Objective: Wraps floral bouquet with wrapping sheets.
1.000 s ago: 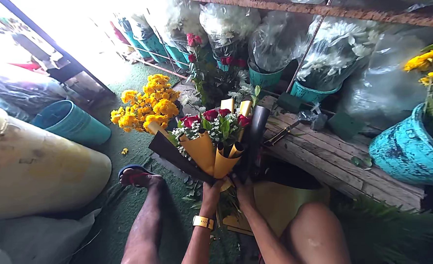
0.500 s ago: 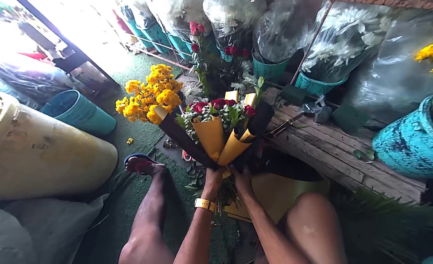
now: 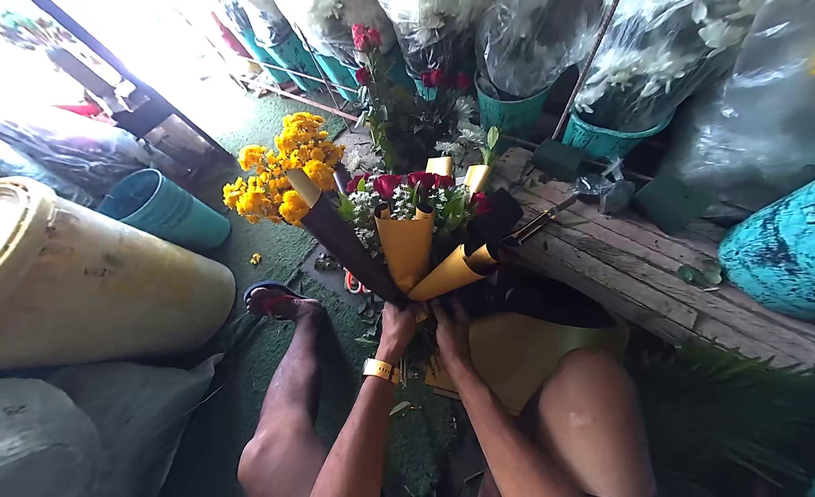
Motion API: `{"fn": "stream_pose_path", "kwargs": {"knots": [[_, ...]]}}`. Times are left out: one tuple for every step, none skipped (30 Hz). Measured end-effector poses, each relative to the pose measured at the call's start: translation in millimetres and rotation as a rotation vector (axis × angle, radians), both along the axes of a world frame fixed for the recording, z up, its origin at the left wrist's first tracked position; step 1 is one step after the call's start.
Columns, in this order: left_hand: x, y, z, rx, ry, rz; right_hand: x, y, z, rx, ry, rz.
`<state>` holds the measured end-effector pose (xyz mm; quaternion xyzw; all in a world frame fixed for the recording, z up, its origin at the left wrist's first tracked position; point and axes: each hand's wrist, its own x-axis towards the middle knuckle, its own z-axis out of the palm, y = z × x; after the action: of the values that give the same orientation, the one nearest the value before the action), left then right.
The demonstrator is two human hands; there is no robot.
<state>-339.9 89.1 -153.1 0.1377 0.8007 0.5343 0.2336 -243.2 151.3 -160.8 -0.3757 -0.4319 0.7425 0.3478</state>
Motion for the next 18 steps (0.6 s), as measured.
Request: {"fn": "stream_pose_path", "kwargs": {"knots": [[-1, -2, 5, -0.021, 0.044, 0.006, -4, 1, 4, -0.003, 0.029, 0.018], [-3, -3, 10, -0.054, 0.085, 0.015, -8, 3, 6, -0.017, 0.063, 0.036], [-6, -5, 15, -0.096, 0.115, 0.019, -12, 4, 7, -0.043, 0.100, 0.050], [-8, -7, 17, -0.139, 0.133, 0.018, -15, 4, 4, -0.076, 0.122, 0.058], [-10, -8, 17, -0.189, 0.140, 0.013, -18, 3, -2, -0.118, 0.126, 0.065], [-11, -10, 15, -0.237, 0.138, 0.002, -19, 2, -9, -0.168, 0.116, 0.062], [-12, -10, 13, -0.271, 0.137, -0.012, -19, 0, -18, -0.222, 0.089, 0.057], [-13, -10, 12, -0.293, 0.133, -0.024, -18, -2, -26, -0.269, 0.050, 0.053], [-14, -8, 13, -0.310, 0.122, -0.029, -15, -4, -32, -0.291, 0.009, 0.049], [-15, -5, 16, -0.327, 0.101, -0.036, -12, -6, -35, -0.286, -0.015, 0.049], [-16, -3, 20, -0.342, 0.078, -0.043, -8, -9, -34, -0.262, -0.030, 0.052], [-16, -1, 22, -0.347, 0.058, -0.042, -5, -11, -31, -0.231, -0.041, 0.057], [-16, -1, 23, -0.345, 0.039, -0.036, -3, -13, -28, -0.199, -0.048, 0.062], [-17, 0, 23, -0.338, 0.026, -0.026, -3, -13, -25, -0.173, -0.043, 0.068], [-17, -1, 22, -0.323, 0.019, -0.016, -2, -13, -24, -0.155, -0.026, 0.082], [-18, -1, 21, -0.306, 0.009, -0.011, 0, -12, -23, -0.156, 0.001, 0.100], [-18, -1, 20, -0.290, 0.001, -0.009, 2, -10, -25, -0.176, 0.040, 0.120], [-18, -1, 20, -0.275, -0.003, -0.011, 4, -9, -27, -0.219, 0.086, 0.140]]}}
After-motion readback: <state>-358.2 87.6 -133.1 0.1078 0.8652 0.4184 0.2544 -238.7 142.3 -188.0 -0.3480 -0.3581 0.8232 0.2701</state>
